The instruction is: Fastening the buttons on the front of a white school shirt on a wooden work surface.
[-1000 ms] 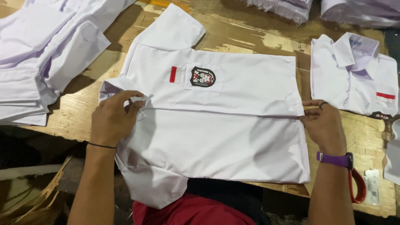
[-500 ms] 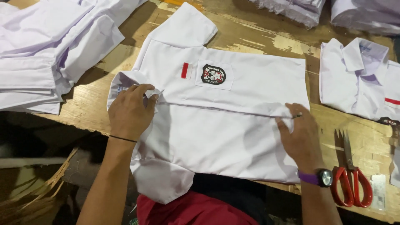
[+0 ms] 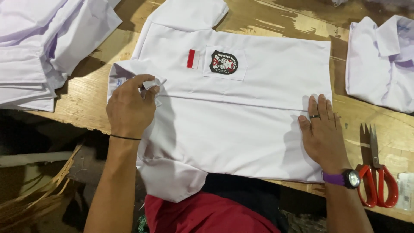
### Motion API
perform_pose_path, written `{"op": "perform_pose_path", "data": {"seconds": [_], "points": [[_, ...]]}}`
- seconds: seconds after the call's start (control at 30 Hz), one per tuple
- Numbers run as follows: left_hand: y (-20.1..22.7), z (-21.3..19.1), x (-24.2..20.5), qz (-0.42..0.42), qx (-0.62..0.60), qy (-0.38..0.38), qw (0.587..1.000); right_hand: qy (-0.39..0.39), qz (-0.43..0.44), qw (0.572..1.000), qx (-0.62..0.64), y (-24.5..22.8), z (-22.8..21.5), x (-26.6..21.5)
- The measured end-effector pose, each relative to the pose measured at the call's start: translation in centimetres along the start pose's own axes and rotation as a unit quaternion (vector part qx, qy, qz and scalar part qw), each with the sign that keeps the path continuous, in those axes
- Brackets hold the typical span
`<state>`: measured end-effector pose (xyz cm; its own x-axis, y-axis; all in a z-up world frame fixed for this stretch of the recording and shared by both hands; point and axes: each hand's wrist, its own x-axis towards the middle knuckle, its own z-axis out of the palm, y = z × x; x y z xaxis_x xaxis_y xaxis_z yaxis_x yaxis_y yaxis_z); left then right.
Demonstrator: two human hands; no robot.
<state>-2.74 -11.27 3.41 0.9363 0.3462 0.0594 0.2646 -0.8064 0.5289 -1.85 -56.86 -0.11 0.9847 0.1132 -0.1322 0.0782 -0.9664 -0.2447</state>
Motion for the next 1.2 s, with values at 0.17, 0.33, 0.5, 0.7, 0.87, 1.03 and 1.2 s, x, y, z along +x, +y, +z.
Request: {"op": "perform_pose_path", "data": {"seconds": [0.17, 0.33, 0.5, 0.7, 0.87, 1.03, 1.2], "points": [[1.1, -0.8, 0.3, -0.011, 0.005, -0.011, 1.000, 0.094, -0.081, 0.992, 0.028, 0.8, -0.2, -0.7], [0.3, -0.1, 0.5, -0.002, 0.009, -0.006, 1.000, 0.224, -0.171, 0.959, -0.039, 2.1, -0.3, -0.7], [-1.0, 0.9, 0.7, 0.055, 0.015, 0.035, 0.998, 0.230, -0.158, 0.952, -0.123, 2.2, -0.3, -0.4], [0.4, -1.2, 0.5, 0.017, -0.005, -0.008, 1.000, 0.119, -0.088, 0.988, 0.050, 3.2, -2.3, -0.6], [1.5, -2.4, 1.4, -0.014, -0.029, -0.054, 0.998, 0.127, -0.106, 0.986, -0.027, 2.5, -1.6, -3.4], [2.5, -2.2, 4.5, 0.052, -0.025, -0.054, 0.997, 0.097, -0.026, 0.994, -0.049, 0.6, -1.2, -8.1], [5.9, -1.6, 8.7, 0.075, 0.088, -0.117, 0.986, 0.110, 0.034, 0.988, -0.101, 0.4, 1.2, -12.3]]}}
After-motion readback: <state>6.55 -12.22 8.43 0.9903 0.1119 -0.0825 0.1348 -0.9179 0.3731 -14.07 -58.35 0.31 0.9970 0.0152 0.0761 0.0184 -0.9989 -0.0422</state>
